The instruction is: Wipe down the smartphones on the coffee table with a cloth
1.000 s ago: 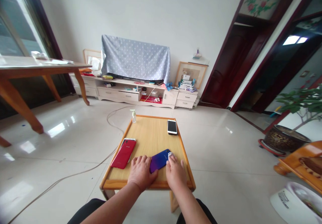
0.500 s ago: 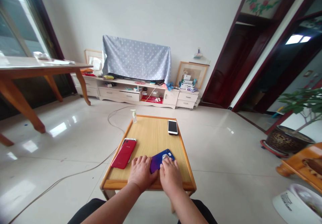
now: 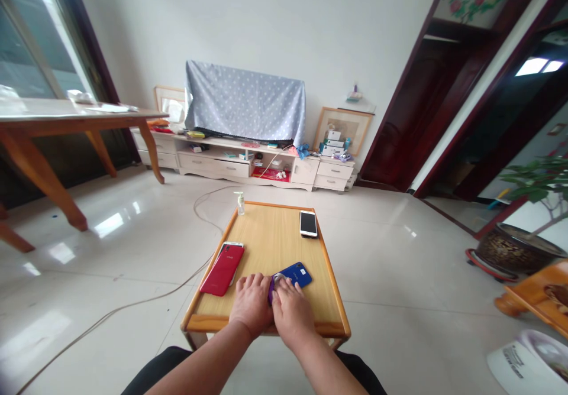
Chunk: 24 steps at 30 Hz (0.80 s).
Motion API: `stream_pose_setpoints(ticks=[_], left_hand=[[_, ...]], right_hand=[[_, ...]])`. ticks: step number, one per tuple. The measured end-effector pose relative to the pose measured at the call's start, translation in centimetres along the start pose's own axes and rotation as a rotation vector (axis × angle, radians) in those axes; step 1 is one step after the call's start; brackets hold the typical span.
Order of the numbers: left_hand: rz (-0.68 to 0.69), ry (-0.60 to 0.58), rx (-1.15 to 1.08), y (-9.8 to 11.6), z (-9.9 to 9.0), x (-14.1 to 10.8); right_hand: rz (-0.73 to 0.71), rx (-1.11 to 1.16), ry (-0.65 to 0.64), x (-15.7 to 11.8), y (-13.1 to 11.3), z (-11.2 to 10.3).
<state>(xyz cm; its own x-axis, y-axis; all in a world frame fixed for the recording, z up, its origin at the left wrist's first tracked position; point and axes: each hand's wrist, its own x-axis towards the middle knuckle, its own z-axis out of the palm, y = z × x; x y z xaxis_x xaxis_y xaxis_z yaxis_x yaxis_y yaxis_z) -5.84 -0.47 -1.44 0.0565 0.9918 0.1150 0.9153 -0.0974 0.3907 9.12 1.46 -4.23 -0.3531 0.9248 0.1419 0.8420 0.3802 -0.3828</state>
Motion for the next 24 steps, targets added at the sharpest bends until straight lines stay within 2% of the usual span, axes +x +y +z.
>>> stream_pose_setpoints(ticks=[2,7,13,18,20,24], left_hand=[[0.004,-0.002,-0.001,-0.1,0.0,0.0],[0.012,0.006,0.012,-0.1,0.0,0.0],[-0.002,-0.01,-0.017,0.0,0.0,0.1],[0.032,0.006,0.012,-0.1,0.2,0.2],[0.034,0.017,0.003,-0.2,0.4,0.3],[0.017,0.029,-0.018,-0.3,0.6,0.3]], right_hand=[[0.004,0.001,0.009,0.5,0.1,-0.3],[0.185,-0.07,0.048,2.5,0.9,-1.2],[0.014,-0.003,-0.004,3.4,-0.8,-0.3],[0.162,-0.072,0.045,4.2,0.9,-0.7],[0.138,-0.072,0.048,3.4,1.0,-0.3],[-0.026,-0.025,0.025,0.8,1.0,0.9]])
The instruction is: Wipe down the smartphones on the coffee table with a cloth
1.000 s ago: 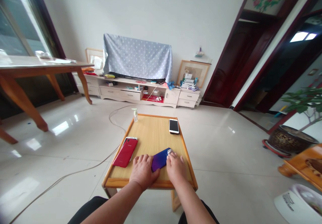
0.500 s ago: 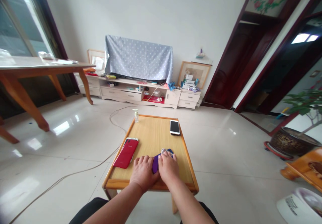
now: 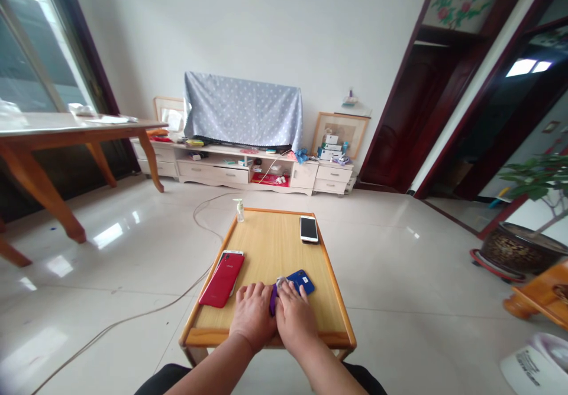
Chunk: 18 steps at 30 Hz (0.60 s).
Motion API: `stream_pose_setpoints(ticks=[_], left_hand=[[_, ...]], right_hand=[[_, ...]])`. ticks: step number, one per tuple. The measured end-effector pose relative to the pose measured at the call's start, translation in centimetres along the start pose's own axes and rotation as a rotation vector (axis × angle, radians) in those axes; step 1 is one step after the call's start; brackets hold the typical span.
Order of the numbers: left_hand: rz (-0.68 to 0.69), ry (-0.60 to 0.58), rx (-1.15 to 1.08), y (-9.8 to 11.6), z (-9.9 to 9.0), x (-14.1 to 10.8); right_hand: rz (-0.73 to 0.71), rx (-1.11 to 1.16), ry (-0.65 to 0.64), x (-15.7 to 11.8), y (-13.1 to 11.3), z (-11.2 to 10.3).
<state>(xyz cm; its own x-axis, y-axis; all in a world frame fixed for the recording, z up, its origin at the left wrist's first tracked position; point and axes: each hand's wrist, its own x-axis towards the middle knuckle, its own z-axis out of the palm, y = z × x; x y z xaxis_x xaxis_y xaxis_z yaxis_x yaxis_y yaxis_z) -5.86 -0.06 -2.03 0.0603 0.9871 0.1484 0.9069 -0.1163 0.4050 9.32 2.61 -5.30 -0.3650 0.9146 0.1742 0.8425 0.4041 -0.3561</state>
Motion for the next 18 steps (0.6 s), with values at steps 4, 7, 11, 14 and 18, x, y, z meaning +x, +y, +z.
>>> stream_pose_setpoints(ticks=[4,7,11,14,18], left_hand=[[0.001,-0.011,0.015,0.3,-0.1,0.0],[-0.008,-0.007,0.03,0.5,0.0,0.0],[0.002,0.004,0.037,0.6,0.2,0.1],[0.005,-0.001,0.035,0.7,0.3,0.2],[-0.002,0.023,0.074,1.0,0.5,0.1]], right_hand=[[0.085,-0.027,0.05,-1.1,2.2,-0.8],[0.231,-0.075,0.112,-1.4,3.4,-1.6],[0.136,-0.106,0.119,-2.7,2.2,-1.1],[-0.006,-0.086,0.109,-3.4,1.6,-0.9],[0.071,-0.076,0.158,-2.5,2.9,-2.1]])
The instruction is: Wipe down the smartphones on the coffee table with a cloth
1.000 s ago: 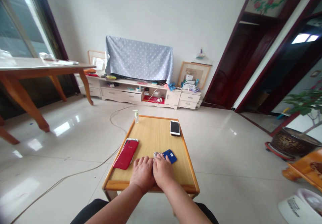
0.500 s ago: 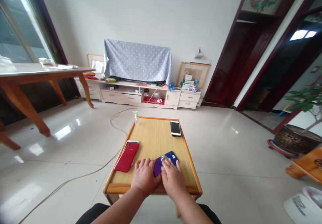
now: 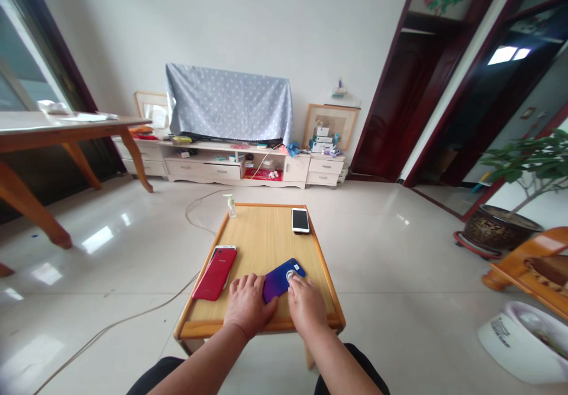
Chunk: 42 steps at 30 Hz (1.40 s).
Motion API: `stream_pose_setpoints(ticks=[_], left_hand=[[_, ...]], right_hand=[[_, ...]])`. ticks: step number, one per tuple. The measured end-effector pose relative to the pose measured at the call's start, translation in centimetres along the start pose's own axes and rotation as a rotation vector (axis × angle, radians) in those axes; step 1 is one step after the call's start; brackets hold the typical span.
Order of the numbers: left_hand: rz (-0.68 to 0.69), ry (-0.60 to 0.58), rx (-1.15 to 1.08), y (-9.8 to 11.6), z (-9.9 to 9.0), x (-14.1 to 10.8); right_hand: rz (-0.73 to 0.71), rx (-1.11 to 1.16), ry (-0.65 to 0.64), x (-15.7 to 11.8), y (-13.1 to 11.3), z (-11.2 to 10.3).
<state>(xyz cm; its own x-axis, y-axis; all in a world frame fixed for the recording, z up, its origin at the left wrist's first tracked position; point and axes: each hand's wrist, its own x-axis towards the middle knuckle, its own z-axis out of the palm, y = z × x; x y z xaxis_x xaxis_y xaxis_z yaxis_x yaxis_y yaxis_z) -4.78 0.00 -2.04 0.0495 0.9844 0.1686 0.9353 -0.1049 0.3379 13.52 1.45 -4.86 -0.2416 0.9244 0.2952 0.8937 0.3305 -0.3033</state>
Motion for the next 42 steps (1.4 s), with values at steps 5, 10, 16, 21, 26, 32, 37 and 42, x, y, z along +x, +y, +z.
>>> stream_pose_setpoints(ticks=[5,10,16,21,26,32,37,42], left_hand=[[-0.002,0.0,0.019,0.3,0.0,0.0],[-0.004,-0.016,0.02,0.4,-0.1,0.1],[0.005,-0.001,0.012,0.1,0.3,0.3],[0.019,0.007,-0.007,-0.2,0.4,0.4],[0.006,-0.004,0.008,-0.2,0.3,0.4],[0.004,-0.009,-0.019,-0.2,0.2,0.4],[0.004,-0.015,-0.012,-0.2,0.0,0.4],[-0.021,-0.042,-0.019,-0.1,-0.3,0.4]], right_hand=[[0.009,0.009,0.042,0.9,-0.4,-0.1],[0.007,0.082,0.022,2.4,0.1,-0.1],[0.201,0.063,-0.023,4.1,1.0,-0.3],[0.054,0.069,-0.096,3.3,-0.7,0.5],[0.26,-0.002,-0.025,4.7,0.2,-0.4],[0.059,0.07,-0.103,3.9,-2.0,0.7],[0.212,0.011,-0.068,5.3,-0.8,-0.1],[0.144,0.013,-0.075,5.1,-2.0,0.7]])
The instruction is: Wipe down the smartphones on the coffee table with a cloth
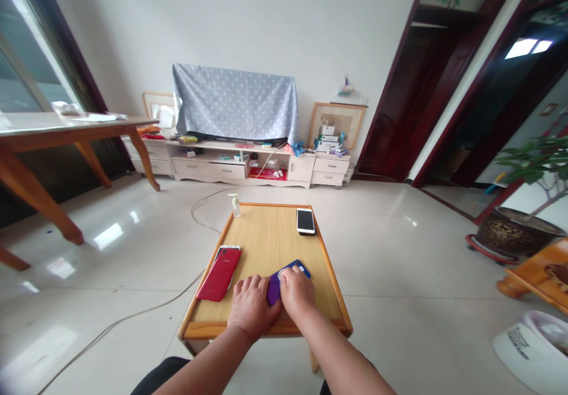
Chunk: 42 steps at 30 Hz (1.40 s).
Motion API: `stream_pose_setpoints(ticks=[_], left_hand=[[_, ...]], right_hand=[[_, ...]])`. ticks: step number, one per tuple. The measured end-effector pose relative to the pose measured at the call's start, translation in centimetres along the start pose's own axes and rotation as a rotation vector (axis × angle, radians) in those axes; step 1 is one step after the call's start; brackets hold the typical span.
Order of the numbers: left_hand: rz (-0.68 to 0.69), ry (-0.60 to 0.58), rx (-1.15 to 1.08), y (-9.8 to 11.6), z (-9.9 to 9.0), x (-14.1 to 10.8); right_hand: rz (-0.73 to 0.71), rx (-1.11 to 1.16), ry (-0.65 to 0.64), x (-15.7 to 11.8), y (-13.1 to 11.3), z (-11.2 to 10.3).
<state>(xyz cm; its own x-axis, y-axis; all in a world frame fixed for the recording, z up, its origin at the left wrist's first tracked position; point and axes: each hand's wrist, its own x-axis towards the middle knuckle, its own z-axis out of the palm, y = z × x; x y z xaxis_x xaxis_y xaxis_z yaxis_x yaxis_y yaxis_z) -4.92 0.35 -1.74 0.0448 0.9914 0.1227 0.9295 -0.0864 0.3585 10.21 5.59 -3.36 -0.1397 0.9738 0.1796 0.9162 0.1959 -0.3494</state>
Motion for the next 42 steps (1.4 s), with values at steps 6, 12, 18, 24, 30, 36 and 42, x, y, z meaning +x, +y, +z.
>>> stream_pose_setpoints(ticks=[6,12,18,24,30,36,42], left_hand=[[0.008,0.001,0.01,0.1,-0.1,0.0],[0.025,0.007,-0.003,-0.1,0.0,0.0],[0.028,0.007,0.018,-0.3,0.2,0.1],[0.018,0.0,-0.003,-0.3,0.0,0.1],[0.013,-0.02,-0.011,-0.2,-0.3,0.1],[-0.001,-0.03,0.0,0.0,-0.2,0.2],[0.02,0.022,0.001,0.1,0.2,0.2]], right_hand=[[0.052,-0.031,-0.048,1.4,0.5,-1.0],[0.048,-0.022,-0.066,2.5,-0.3,-0.7],[0.043,-0.012,-0.086,3.3,-0.3,-0.4],[0.058,-0.031,-0.065,2.3,-0.8,-0.2],[-0.021,-0.016,-0.05,0.2,0.3,-0.2],[0.136,-0.055,0.025,-0.2,2.5,-1.0],[-0.008,0.033,0.0,-3.1,1.4,0.2]])
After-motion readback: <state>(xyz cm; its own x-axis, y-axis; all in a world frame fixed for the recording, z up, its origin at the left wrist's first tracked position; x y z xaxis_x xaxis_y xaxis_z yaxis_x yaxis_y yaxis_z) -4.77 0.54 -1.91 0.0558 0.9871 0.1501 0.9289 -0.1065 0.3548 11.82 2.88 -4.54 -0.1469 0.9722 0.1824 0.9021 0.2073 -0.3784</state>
